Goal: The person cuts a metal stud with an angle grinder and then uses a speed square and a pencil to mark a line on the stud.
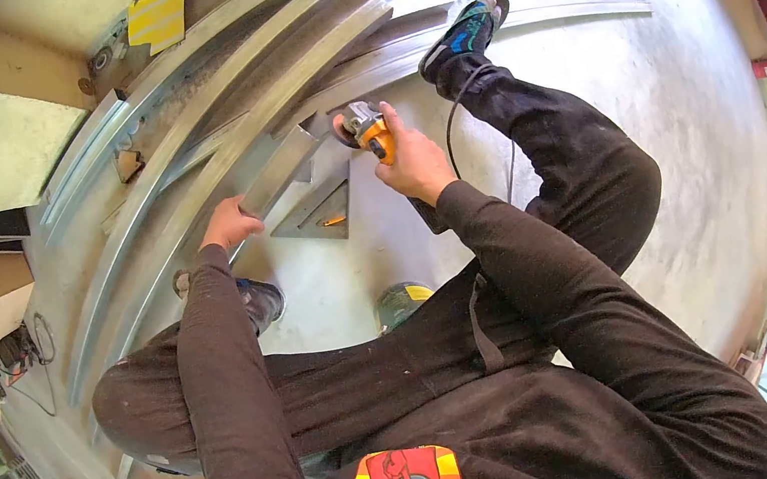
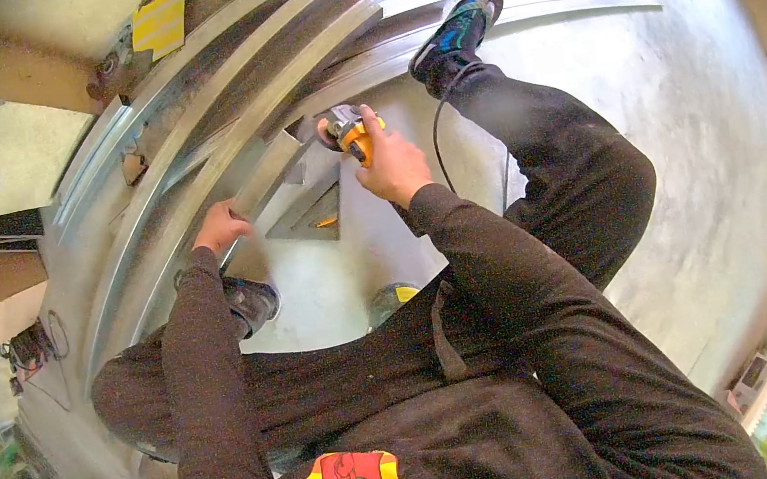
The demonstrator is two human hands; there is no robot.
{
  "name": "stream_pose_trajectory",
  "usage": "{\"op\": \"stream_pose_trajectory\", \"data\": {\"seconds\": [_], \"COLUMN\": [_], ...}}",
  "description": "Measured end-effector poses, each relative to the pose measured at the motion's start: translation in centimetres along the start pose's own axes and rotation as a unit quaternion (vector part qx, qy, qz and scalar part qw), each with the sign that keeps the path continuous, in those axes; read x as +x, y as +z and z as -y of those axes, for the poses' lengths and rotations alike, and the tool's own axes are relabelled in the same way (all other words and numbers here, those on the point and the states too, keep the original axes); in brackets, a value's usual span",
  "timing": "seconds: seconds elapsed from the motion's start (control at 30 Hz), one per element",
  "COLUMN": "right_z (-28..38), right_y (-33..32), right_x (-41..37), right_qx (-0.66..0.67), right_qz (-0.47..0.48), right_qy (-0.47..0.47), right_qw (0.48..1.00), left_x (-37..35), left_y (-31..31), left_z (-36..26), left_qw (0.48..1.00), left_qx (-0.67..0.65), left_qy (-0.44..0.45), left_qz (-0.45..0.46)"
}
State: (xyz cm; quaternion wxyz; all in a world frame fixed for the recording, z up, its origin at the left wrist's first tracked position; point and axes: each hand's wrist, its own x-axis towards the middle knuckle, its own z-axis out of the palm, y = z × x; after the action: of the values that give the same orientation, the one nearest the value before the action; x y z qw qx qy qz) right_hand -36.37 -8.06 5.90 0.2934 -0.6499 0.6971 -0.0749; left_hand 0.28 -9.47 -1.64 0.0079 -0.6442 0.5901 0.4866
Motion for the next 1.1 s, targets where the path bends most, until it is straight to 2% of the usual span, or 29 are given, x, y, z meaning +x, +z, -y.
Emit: {"op": "stream_pose_trajectory", "data": {"seconds": [0.1,0.33,0.4,0.43,0.5,0.63,0.8,1.0,1.1], "right_z": [-1.0,-1.1,-0.6,-0.1,1.1,1.4,-0.9,0.1,0.7], "right_y": [0.0,0.4,1.0,0.7,-0.2,-0.1,0.8,0.5,0.1], "right_x": [0.3,0.8,0.6,0.4,-0.4,-0.7,0.6,0.1,-0.5], "right_qx": [-0.014,-0.034,-0.018,-0.018,-0.016,-0.030,-0.014,-0.029,-0.028], "right_qz": [0.026,0.047,-0.020,-0.019,0.060,0.067,0.011,0.046,0.048], "right_qy": [0.001,-0.012,-0.089,-0.088,-0.064,-0.063,-0.062,-0.068,-0.080], "right_qw": [1.000,0.998,0.996,0.996,0.996,0.995,0.998,0.996,0.995], "left_x": [-0.2,0.3,0.3,0.3,0.2,-0.1,-0.3,-0.1,0.3], "left_y": [0.4,0.2,0.3,0.4,0.3,0.1,0.1,0.1,0.2], "left_z": [0.2,0.6,0.7,0.7,0.5,0.0,-0.2,-0.1,0.4], "left_qw": [0.999,1.000,1.000,1.000,1.000,1.000,1.000,0.999,1.000], "left_qx": [0.003,0.000,-0.018,-0.019,-0.012,-0.006,0.003,-0.040,-0.015], "left_qy": [0.004,0.000,0.004,0.004,0.004,-0.002,-0.009,-0.008,0.014], "left_qz": [-0.033,-0.005,0.002,0.003,-0.006,-0.015,-0.018,-0.008,-0.009]}}
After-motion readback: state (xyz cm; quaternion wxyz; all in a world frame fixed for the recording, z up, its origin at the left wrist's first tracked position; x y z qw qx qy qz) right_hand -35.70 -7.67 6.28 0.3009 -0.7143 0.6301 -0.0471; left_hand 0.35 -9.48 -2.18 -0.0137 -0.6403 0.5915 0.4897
